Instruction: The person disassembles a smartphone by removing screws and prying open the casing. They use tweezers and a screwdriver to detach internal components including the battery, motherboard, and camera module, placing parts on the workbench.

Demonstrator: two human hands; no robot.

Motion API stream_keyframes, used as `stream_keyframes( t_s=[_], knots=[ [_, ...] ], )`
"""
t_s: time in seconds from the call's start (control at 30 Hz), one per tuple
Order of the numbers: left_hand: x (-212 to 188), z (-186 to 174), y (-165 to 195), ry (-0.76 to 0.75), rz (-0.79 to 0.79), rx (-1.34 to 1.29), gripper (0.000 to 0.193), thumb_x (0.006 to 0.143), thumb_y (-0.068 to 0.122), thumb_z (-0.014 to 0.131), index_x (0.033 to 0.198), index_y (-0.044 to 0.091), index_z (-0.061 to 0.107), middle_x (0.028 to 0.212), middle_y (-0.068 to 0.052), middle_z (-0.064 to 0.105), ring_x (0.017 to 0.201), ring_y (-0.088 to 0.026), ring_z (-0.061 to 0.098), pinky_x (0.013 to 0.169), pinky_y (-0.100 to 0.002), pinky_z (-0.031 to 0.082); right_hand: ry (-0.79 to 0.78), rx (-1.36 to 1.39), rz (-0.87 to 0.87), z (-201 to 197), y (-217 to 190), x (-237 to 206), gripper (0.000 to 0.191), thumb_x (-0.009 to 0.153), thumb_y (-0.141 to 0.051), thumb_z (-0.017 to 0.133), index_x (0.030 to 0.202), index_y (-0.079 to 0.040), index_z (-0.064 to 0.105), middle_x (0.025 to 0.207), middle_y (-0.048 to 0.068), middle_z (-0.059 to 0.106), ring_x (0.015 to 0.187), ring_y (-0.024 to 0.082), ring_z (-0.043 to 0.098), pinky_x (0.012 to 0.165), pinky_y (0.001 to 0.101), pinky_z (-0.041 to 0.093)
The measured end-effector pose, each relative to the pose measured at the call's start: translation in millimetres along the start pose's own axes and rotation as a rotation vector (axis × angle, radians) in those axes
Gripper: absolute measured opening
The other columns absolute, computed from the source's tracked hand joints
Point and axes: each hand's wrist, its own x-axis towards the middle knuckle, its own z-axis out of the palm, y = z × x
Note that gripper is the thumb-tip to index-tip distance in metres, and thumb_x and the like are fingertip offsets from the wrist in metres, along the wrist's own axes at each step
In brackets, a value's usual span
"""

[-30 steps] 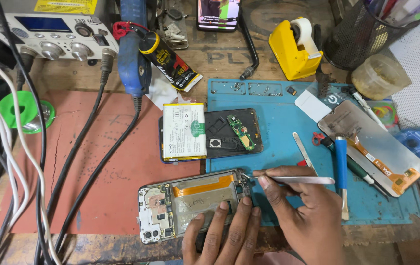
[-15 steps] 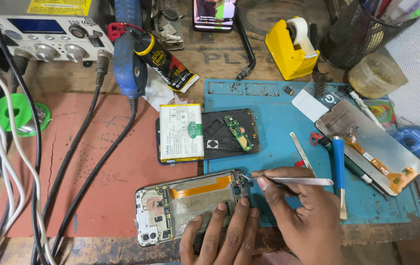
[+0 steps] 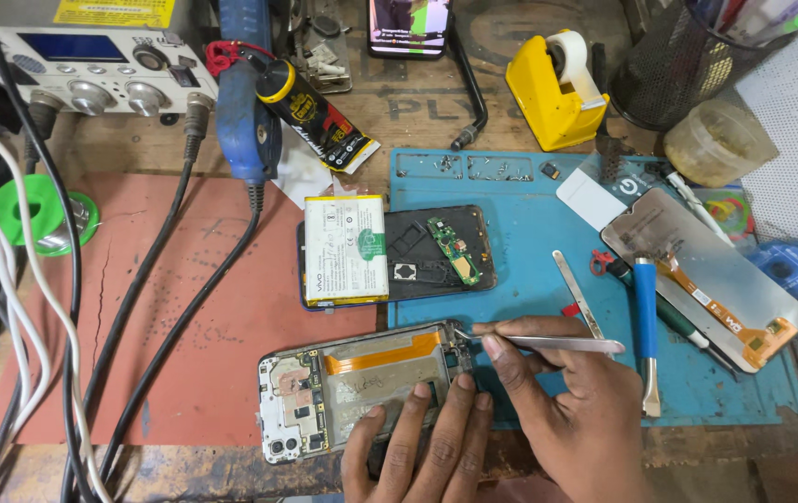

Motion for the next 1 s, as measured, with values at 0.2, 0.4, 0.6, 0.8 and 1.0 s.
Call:
stream_keyframes(
  t_s=[0.2, 0.4, 0.6, 0.8, 1.0],
  knots=[
    [-1.8, -1.7, 1.9, -0.028, -0.017, -0.030, 0.028, 0.104, 0.031, 0.058, 0.128, 0.031, 0.072, 0.138, 0.009, 0.067, 0.124, -0.015, 0.061, 0.108, -0.046, 0.039, 0.025, 0.004, -0.062, 0.5, -1.0, -0.7, 0.016, 0.091, -0.009, 0.074, 0.103, 0.000, 0.069, 0.100, 0.007, 0.081, 0.087, 0.011, 0.076, 0.077, 0.0253, 0.063],
    [-1.8, -2.7, 0.7, -0.063, -0.009, -0.044, 0.028, 0.103, 0.030, 0.059, 0.128, 0.033, 0.072, 0.137, 0.009, 0.068, 0.124, -0.016, 0.061, 0.108, -0.047, 0.039, 0.031, -0.020, -0.045, 0.4, -2.3, 0.1, 0.016, 0.091, -0.009, 0.075, 0.103, 0.000, 0.070, 0.100, 0.007, 0.081, 0.087, 0.010, 0.076, 0.076, 0.0253, 0.063],
    [-1.6, -3.1, 1.3, -0.058, -0.024, -0.055, 0.027, 0.103, 0.031, 0.059, 0.126, 0.033, 0.073, 0.136, 0.009, 0.068, 0.124, -0.015, 0.061, 0.108, -0.047, 0.039, 0.028, 0.013, -0.040, 0.4, -4.3, 0.6, 0.015, 0.090, -0.010, 0.075, 0.102, -0.001, 0.071, 0.101, 0.006, 0.081, 0.089, 0.011, 0.078, 0.078, 0.0245, 0.063],
    [-0.9, -3.7, 2.5, -0.054, -0.033, -0.038, 0.026, 0.104, 0.030, 0.058, 0.125, 0.033, 0.074, 0.136, 0.009, 0.068, 0.123, -0.015, 0.062, 0.109, -0.047, 0.039, 0.004, -0.061, -0.008, -2.5, -5.1, 0.5, 0.012, 0.086, -0.007, 0.079, 0.097, -0.003, 0.077, 0.095, 0.006, 0.084, 0.075, 0.012, 0.074, 0.067, 0.0255, 0.059],
    [0.7, -4.1, 3.4, -0.034, -0.053, -0.078, 0.027, 0.104, 0.033, 0.056, 0.123, 0.030, 0.074, 0.135, 0.007, 0.068, 0.123, -0.017, 0.061, 0.108, -0.049, 0.038, 0.038, 0.042, -0.040, -1.7, -5.3, -3.6, 0.019, 0.080, -0.006, 0.082, 0.098, -0.002, 0.077, 0.094, 0.008, 0.080, 0.084, 0.011, 0.076, 0.073, 0.0247, 0.062]
  ],
)
